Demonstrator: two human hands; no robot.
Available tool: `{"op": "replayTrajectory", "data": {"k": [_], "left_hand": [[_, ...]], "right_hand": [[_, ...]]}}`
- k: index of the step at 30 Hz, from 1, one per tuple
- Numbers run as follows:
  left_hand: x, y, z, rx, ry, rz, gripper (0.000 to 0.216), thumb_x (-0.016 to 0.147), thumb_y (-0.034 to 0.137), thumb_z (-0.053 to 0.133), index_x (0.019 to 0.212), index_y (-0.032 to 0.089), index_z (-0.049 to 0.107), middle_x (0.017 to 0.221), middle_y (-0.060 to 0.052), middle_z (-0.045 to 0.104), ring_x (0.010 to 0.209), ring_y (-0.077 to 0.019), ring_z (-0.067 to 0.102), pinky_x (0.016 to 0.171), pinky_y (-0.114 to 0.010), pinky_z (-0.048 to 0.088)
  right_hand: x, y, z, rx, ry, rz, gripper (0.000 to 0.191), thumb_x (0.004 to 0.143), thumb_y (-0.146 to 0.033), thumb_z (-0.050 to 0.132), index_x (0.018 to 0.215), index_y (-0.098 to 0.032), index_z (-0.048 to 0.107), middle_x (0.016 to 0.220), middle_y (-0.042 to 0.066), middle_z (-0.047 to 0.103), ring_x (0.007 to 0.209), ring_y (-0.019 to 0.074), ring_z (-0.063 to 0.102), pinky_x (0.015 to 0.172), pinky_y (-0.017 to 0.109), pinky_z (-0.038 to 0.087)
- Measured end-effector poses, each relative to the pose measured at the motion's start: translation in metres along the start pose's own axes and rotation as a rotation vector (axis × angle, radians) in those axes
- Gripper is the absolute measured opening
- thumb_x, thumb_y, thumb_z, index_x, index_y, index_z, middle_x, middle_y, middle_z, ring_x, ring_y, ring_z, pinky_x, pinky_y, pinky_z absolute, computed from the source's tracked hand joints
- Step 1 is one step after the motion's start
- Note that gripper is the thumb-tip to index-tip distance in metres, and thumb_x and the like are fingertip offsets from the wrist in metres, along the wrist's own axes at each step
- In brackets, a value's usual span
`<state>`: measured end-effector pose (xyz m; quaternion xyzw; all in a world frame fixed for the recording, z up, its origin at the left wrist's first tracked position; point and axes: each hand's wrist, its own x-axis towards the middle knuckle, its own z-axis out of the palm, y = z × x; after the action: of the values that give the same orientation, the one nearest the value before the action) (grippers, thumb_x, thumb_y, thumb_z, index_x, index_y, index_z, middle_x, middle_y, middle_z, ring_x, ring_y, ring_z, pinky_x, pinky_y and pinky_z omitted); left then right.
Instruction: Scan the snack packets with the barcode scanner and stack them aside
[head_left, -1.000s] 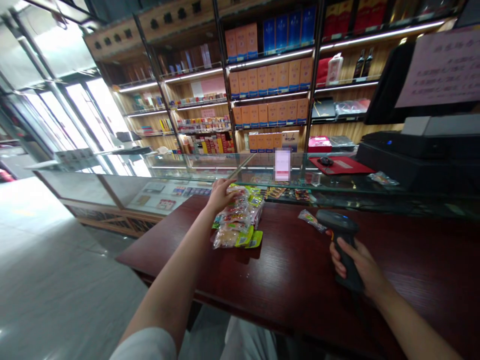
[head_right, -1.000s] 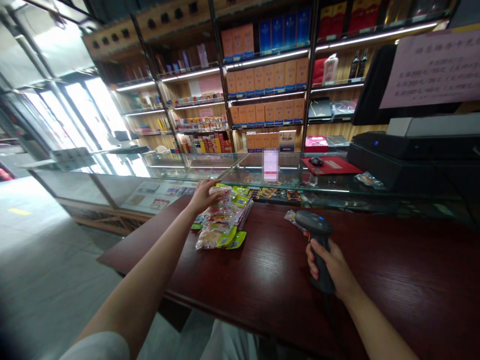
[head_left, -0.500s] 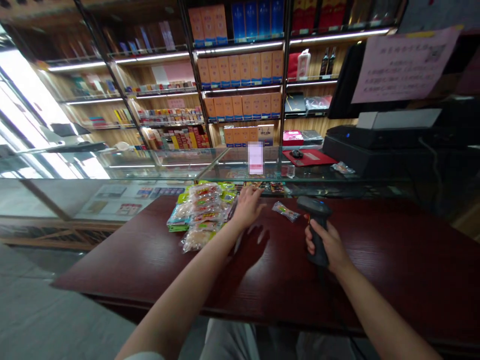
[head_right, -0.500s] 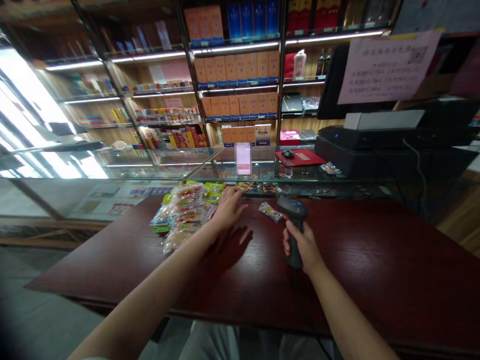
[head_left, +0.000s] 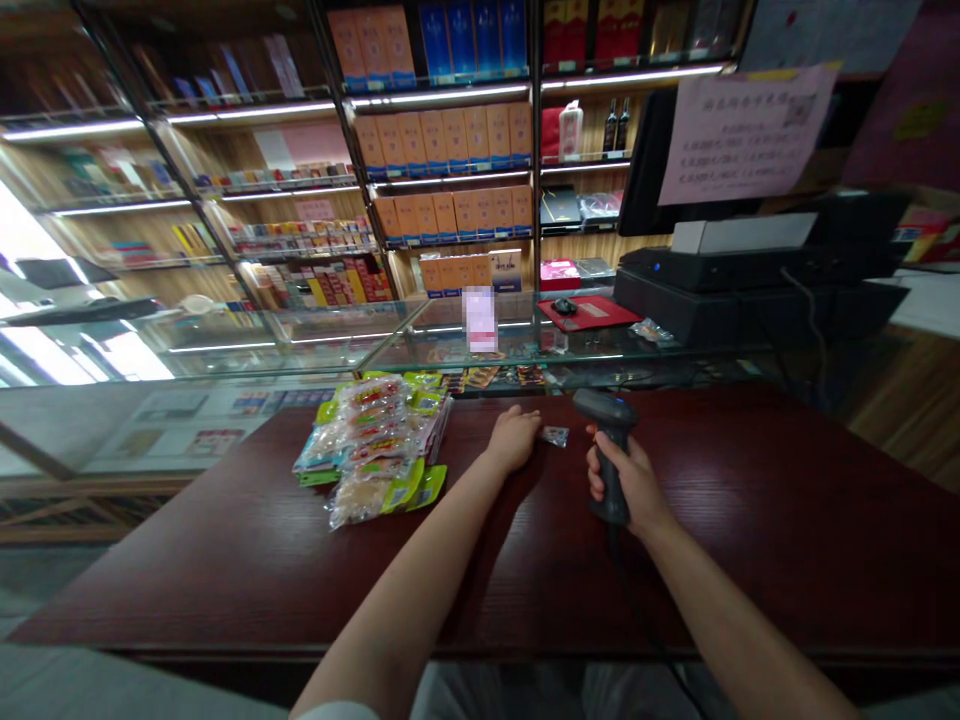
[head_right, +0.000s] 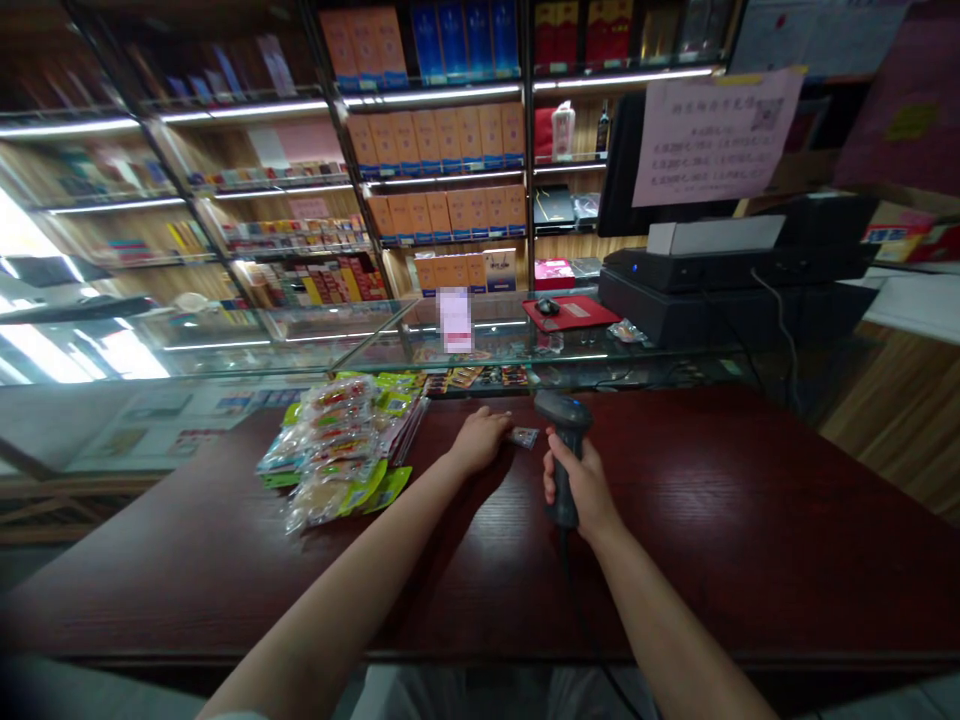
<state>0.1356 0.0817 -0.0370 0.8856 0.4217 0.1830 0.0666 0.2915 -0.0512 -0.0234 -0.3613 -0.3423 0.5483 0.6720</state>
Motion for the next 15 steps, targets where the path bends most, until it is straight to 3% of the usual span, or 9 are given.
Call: {"op": "replayTrajectory", "data": {"k": [3,5,7,11,15], "left_hand": [[-0.015,0.003,-0.011,0.070,0.002,-0.020,0.018,0.086,0.025,0.051,0.087,0.019,0.067,0.087,-0.015,0.068,0.098,-0.0299,0.055,0.090,-0.043,0.040],[-0.028,0.005,-0.014,0.113,0.025,-0.050,0.019,0.086,0.031,0.053,0.089,0.018,0.067,0.089,-0.015,0.066,0.098,-0.0306,0.055,0.089,-0.043,0.041],[-0.039,0.005,-0.013,0.093,0.082,-0.108,0.025,0.086,0.033,0.054,0.104,0.018,0.065,0.098,-0.014,0.064,0.098,-0.0285,0.056,0.087,-0.040,0.042],[-0.054,-0.001,-0.005,-0.102,0.215,-0.217,0.047,0.085,0.026,0.055,0.132,0.020,0.050,0.105,-0.011,0.058,0.094,-0.0230,0.060,0.083,-0.034,0.045],[-0.051,-0.006,0.000,-0.443,0.390,-0.286,0.038,0.078,0.027,0.062,0.115,0.018,0.062,0.094,-0.007,0.058,0.090,-0.0210,0.060,0.082,-0.032,0.046]], "right_hand": [[-0.002,-0.001,0.001,0.003,-0.014,0.018,0.040,0.073,-0.046,0.075,0.098,-0.022,0.055,0.054,-0.010,0.054,0.036,0.0069,0.045,0.032,0.016,0.038],[-0.003,-0.001,0.001,-0.003,-0.030,0.038,0.040,0.073,-0.046,0.075,0.098,-0.022,0.055,0.054,-0.009,0.055,0.036,0.0071,0.045,0.032,0.017,0.039],[-0.003,0.000,0.002,-0.018,-0.051,0.059,0.039,0.073,-0.045,0.076,0.097,-0.022,0.055,0.054,-0.009,0.055,0.035,0.0075,0.046,0.031,0.017,0.039],[-0.005,0.003,0.004,-0.049,-0.093,0.081,0.039,0.074,-0.045,0.076,0.097,-0.021,0.056,0.053,-0.009,0.055,0.033,0.0079,0.046,0.030,0.017,0.038],[-0.007,0.003,0.007,-0.050,-0.138,0.099,0.040,0.079,-0.051,0.068,0.102,-0.021,0.056,0.054,-0.007,0.057,0.034,0.0084,0.047,0.030,0.018,0.039]]}}
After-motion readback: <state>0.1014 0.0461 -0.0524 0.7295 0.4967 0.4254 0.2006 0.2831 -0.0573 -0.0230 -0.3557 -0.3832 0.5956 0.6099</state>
